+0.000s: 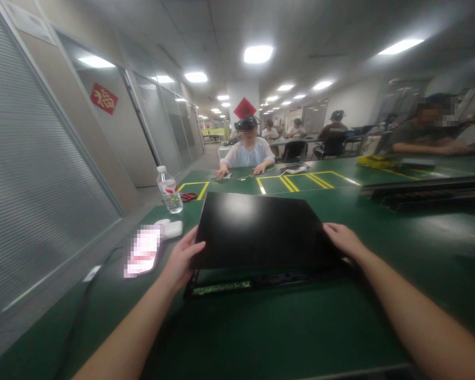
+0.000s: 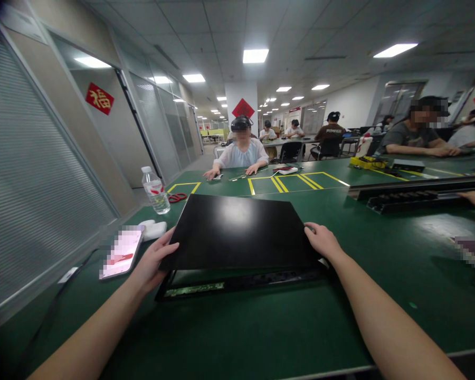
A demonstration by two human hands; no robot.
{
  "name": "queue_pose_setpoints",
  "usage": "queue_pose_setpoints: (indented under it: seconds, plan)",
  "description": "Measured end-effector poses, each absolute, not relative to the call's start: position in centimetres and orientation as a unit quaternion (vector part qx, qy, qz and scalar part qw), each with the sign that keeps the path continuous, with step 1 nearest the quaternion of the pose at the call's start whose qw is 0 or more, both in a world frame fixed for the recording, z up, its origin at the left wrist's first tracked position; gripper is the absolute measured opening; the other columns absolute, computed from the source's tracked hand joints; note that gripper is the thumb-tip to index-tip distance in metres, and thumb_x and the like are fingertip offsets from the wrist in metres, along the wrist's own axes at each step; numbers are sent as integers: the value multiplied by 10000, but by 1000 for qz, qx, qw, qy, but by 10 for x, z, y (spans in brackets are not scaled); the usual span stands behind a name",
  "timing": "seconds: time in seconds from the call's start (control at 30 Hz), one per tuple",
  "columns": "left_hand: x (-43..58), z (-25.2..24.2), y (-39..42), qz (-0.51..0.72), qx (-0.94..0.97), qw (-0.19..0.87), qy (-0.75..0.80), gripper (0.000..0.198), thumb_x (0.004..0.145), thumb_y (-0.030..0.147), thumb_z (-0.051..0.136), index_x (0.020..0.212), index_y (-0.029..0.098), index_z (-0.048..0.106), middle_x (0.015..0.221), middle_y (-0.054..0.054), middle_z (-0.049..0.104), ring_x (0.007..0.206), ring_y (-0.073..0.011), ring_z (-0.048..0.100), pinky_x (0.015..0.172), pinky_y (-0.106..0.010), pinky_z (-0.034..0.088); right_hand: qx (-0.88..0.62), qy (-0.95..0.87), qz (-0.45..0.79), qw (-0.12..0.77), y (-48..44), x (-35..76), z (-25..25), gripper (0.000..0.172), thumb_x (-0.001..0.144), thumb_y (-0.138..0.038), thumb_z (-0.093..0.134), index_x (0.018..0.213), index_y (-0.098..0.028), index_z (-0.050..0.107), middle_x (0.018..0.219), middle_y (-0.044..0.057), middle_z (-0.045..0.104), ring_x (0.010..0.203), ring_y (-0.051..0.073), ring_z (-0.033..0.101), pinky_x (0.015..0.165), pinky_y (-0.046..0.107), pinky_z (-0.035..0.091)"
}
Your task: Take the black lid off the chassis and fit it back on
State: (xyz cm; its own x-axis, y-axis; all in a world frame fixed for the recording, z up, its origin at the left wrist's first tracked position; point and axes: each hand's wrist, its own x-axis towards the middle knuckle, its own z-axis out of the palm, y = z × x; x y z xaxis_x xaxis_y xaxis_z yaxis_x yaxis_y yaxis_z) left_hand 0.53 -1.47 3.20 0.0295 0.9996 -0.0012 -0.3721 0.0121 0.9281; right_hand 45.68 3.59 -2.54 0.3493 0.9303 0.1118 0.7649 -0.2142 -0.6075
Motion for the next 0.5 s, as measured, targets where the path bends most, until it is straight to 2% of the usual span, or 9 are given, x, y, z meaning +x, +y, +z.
queue_pose_setpoints:
  seconds: [0.1, 0.2, 0.27, 0.37, 0.43, 0.5]
  plan:
    - [7, 33, -17, 586, 406, 586, 385, 835, 589, 197, 851, 1386, 208, 599, 1294, -97, 702, 1154, -331, 665, 926, -372, 568, -745, -517, 204, 369, 37, 456, -24, 352, 855, -428, 549, 958, -196, 794, 1033, 108, 757, 1008, 288, 677, 851, 356, 508]
    - [6, 32, -17, 592, 404, 579, 389, 821, 614, 209, 837, 1397, 212, 589, 1282, -93, 709, 1146, -327, 668, 947, -386, 557, -705, -455, 288, 461, 38, 454, -22, 288, 778, -410, 639, 893, -189, 782, 1021, 102, 760, 1005, 280, 680, 854, 351, 518]
    - [4, 31, -15, 600, 401, 572, 391, 810, 621, 214, 826, 1396, 213, 588, 1272, -88, 714, 1123, -322, 679, 939, -387, 558, -677, -422, 322, 510, 36, 452, -19, 283, 732, -363, 675, 925, -177, 766, 1023, 97, 759, 995, 272, 683, 836, 347, 529]
    - [-1, 31, -12, 604, 400, 565, 396, 765, 626, 233, 803, 1368, 208, 614, 1205, -82, 744, 1063, -314, 701, 899, -379, 568, -626, -398, 369, 560, 31, 449, -8, 397, 741, -339, 662, 1102, -185, 717, 990, 85, 759, 925, 252, 704, 784, 342, 549]
    - [-3, 31, -11, 601, 401, 560, 405, 712, 628, 255, 790, 1324, 195, 650, 1124, -81, 770, 1016, -308, 714, 855, -361, 575, -579, -402, 411, 578, 24, 448, -1, 450, 797, -375, 596, 1217, -225, 656, 1000, 63, 757, 894, 244, 714, 783, 353, 556]
    - [-5, 31, -10, 597, 403, 559, 412, 663, 623, 275, 785, 1272, 184, 684, 1051, -79, 785, 976, -302, 721, 805, -341, 577, -561, -427, 439, 557, 17, 448, 5, 467, 854, -473, 497, 1205, -210, 659, 992, 83, 753, 884, 263, 716, 771, 375, 561]
